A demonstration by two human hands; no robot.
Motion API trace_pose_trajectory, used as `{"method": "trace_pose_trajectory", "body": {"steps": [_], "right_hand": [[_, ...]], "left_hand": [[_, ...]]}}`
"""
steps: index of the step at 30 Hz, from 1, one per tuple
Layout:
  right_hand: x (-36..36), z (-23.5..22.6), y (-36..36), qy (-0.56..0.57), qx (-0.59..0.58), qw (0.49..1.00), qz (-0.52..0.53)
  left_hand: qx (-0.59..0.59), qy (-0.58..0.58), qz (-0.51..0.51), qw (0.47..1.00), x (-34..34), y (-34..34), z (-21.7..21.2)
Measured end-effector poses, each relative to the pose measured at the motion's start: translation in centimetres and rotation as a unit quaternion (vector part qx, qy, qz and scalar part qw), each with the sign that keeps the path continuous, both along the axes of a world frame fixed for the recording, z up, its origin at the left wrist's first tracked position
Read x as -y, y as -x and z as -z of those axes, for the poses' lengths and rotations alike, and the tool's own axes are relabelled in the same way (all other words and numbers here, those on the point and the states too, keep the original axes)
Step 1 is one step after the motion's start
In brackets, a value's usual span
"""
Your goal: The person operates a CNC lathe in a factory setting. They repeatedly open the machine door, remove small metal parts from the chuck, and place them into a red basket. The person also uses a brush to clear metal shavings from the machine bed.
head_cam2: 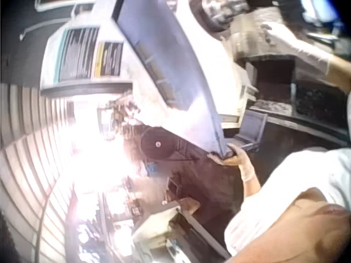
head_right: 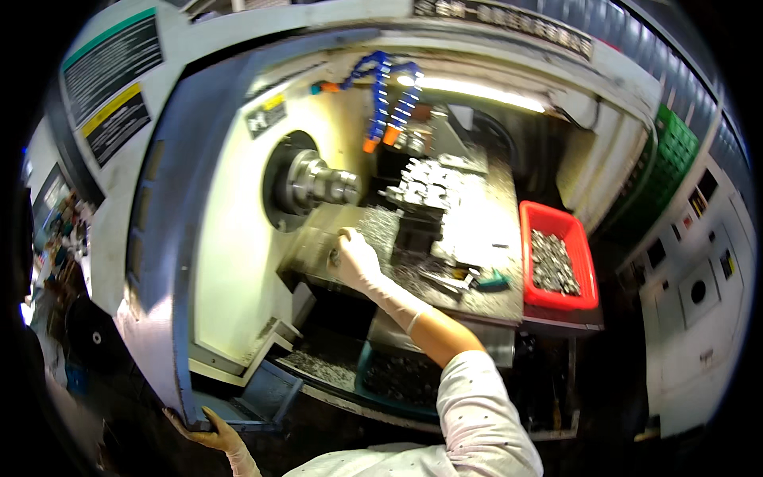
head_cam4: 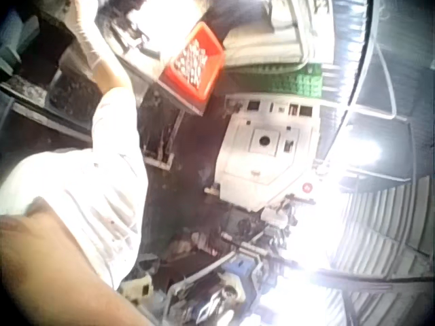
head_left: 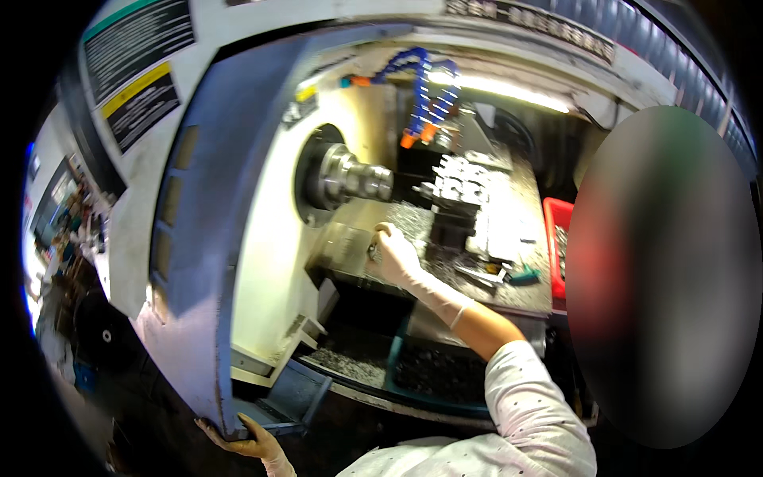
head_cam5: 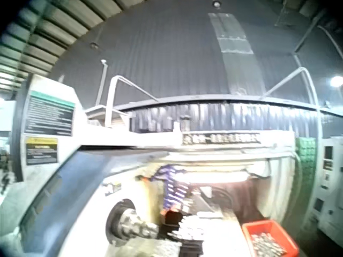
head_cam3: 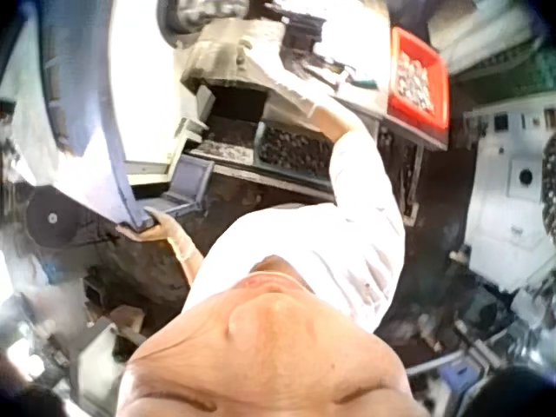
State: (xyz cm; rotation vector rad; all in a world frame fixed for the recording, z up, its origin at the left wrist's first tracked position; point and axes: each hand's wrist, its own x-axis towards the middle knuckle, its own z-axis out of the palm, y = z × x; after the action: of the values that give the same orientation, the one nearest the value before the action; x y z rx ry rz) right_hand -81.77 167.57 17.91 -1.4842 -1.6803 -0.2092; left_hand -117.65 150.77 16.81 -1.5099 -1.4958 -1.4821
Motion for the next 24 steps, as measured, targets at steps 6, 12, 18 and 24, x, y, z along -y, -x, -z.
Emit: {"method": "trace_pose_trajectory", "body": {"steps": [6,12,18,24], "right_hand": [[15.9,1.6,-20.3,-0.062,-0.104,0.953,0.277],[34.4,3.9,-25.7,-0.084,0.092,0.880,0.458],[46.0,23.1,-18.8,0.480,-0.171,0.673,0.537],[49.0,27.3,-19.7,0.292,-0.116,0.811,0.494]], "left_hand": [[-0.003,-0.005,-0.035,0.999,-0.1,-0.3,-0.2],[0.000,-0.002,-0.019,1.000,0.1,-0.8,-0.9],[0.004,-0.024,-0.032,0.999,-0.4,-1.7,-0.7],[0.044,-0.035,0.005,0.998,-0.3,-3.8,-1.8]]}}
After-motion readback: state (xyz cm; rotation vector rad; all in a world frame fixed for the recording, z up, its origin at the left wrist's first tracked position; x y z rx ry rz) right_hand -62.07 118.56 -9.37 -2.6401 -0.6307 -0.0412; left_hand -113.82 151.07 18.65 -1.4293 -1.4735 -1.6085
